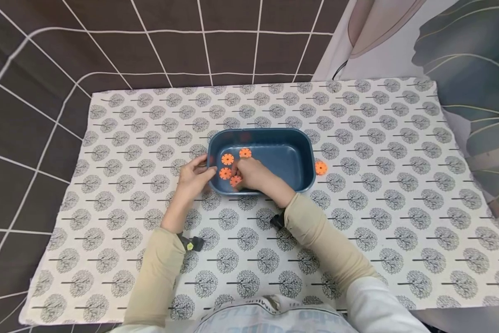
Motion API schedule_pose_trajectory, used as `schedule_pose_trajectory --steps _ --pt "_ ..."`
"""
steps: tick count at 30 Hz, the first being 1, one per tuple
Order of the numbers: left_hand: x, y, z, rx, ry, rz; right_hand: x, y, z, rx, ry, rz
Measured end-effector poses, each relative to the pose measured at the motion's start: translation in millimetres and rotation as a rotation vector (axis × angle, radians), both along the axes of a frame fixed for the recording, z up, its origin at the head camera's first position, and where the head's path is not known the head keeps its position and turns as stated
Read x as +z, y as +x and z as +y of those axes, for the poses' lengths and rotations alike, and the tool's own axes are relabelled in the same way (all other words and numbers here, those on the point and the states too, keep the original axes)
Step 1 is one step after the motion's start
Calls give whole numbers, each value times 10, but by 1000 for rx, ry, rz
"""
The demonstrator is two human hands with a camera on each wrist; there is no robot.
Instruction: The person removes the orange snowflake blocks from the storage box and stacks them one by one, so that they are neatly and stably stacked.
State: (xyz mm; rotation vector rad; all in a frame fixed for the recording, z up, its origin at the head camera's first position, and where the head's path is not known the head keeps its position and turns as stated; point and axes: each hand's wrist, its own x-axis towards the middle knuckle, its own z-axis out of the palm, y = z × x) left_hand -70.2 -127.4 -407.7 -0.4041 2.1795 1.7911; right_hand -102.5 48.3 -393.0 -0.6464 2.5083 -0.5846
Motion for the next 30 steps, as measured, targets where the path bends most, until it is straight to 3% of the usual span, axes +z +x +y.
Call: schedule_pose_trajectory --steps 15,24,30 --pt "11 3 -3 -9 -38 -7 -43 -37 32 43 6 -37" --pt "5 7 -12 -22 -21 -2 -44 -23 74 139 -79 38" --pt "15 11 -11 -16 -38 0 -44 -9 75 196 -78 73"
